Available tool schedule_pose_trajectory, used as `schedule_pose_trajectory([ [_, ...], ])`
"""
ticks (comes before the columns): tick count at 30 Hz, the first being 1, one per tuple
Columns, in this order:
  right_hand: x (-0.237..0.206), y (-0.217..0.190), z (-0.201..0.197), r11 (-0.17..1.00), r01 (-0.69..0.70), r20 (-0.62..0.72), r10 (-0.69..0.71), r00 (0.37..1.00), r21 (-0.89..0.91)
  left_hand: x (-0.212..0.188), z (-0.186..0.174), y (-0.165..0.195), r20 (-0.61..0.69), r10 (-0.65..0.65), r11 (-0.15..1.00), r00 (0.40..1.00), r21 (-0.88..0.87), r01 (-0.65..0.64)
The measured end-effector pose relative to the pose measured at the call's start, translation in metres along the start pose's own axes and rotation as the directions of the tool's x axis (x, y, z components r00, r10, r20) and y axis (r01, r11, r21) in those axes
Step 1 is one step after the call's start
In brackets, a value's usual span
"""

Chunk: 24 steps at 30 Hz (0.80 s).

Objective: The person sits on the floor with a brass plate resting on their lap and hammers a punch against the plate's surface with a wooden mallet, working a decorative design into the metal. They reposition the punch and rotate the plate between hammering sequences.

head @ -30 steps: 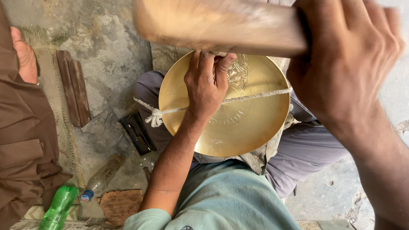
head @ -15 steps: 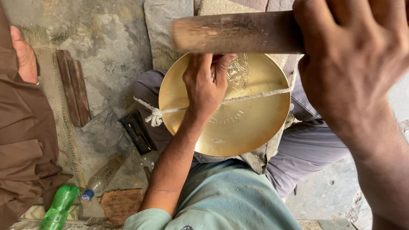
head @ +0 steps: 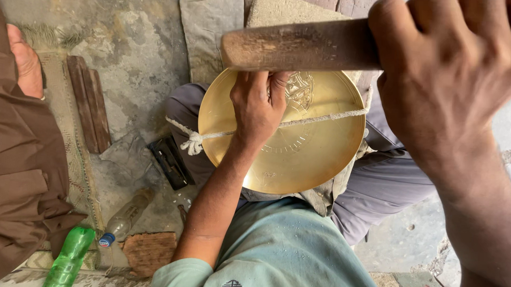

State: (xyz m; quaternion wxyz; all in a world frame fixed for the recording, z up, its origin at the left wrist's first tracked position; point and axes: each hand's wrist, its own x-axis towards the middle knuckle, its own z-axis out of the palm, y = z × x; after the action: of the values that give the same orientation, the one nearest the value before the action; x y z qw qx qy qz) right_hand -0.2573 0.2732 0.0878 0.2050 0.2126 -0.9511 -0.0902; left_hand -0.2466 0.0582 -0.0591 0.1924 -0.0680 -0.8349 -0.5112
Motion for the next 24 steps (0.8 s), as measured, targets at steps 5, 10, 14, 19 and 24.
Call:
schedule_pose_trajectory([
  [5,0.0,0.0,0.002,1.0,-0.006,0.0,0.006,1.0,0.005,0.001,0.002,0.002,-0.017,-0.003,0.997,1.0,-0.071,0.001],
  [10,-0.002,0.002,0.0,1.0,-0.017,0.004,0.017,1.0,-0.014,0.003,0.001,0.005,0.003,-0.007,1.0,1.0,-0.02,0.007],
  [14,-0.005,0.003,-0.002,1.0,-0.022,0.009,0.022,1.0,-0.018,0.002,0.001,0.003,0.005,-0.031,0.996,0.999,-0.084,0.032],
  [19,-0.013,-0.001,-0.009,0.997,-0.04,0.034,0.043,0.999,-0.073,0.0,0.004,0.004,0.018,0.005,0.999,1.0,0.044,-0.005],
  [24,-0.052,-0.009,-0.029,0.98,-0.182,0.163,0.192,0.968,-0.078,0.002,-0.003,0.006,-0.019,0.024,0.997,1.0,-0.079,-0.026],
])
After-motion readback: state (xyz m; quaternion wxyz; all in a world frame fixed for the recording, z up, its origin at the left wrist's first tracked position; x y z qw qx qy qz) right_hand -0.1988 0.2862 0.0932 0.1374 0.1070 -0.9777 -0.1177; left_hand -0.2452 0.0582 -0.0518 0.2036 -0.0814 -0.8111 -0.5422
